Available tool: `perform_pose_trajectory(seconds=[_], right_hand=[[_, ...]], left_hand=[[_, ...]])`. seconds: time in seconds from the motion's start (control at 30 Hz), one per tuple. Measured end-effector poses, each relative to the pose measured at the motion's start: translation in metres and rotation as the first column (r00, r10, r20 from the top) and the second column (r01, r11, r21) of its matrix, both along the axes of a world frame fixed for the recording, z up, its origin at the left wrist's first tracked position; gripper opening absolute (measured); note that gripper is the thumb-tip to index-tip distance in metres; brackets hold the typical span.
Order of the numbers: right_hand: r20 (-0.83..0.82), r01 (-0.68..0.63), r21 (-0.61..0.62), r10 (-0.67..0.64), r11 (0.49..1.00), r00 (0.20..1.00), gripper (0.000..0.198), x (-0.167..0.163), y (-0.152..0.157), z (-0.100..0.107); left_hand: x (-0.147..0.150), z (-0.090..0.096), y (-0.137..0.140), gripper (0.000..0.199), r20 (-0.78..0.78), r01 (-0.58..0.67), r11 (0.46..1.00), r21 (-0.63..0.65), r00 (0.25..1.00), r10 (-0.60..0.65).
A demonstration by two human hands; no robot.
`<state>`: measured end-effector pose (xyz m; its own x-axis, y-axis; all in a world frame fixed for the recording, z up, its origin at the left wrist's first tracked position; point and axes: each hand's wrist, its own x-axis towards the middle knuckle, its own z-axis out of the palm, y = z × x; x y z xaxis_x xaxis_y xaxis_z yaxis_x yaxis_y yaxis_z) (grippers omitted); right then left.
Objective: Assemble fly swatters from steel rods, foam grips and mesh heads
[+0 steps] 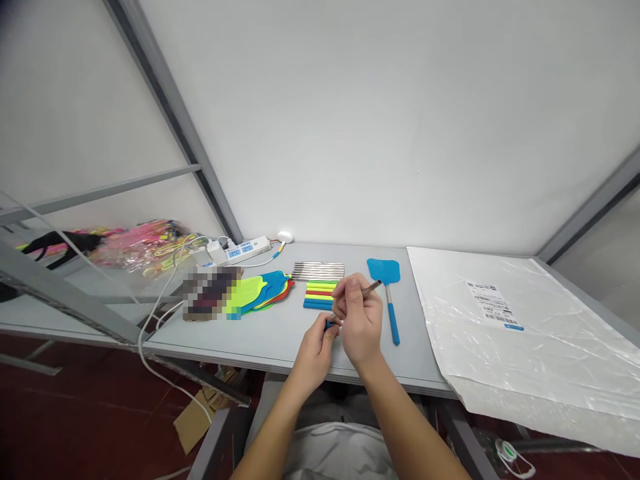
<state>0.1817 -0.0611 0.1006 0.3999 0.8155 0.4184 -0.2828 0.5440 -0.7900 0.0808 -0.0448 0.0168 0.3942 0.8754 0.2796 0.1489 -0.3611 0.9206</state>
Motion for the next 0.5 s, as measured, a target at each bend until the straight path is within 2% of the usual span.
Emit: perform_pose_trajectory(seconds=[0.3,0.5], right_hand=[[0.128,-0.098,-0.076,0.107,0.992,0.986,0.037,-0.002,0.008,0.008],[0.262,-0.111,-0.123,0.140,0.986,0.955,0.037,-0.003,0.007,0.013]], left_hand=[[-0.001,-0.001,0.002,0.018,0.024,0.023,0.999,-0.046,0.999,-0.022],[-0.002,-0.002,0.004,0.017,0.025,0.012,0.998,-0.065,1.000,-0.010]])
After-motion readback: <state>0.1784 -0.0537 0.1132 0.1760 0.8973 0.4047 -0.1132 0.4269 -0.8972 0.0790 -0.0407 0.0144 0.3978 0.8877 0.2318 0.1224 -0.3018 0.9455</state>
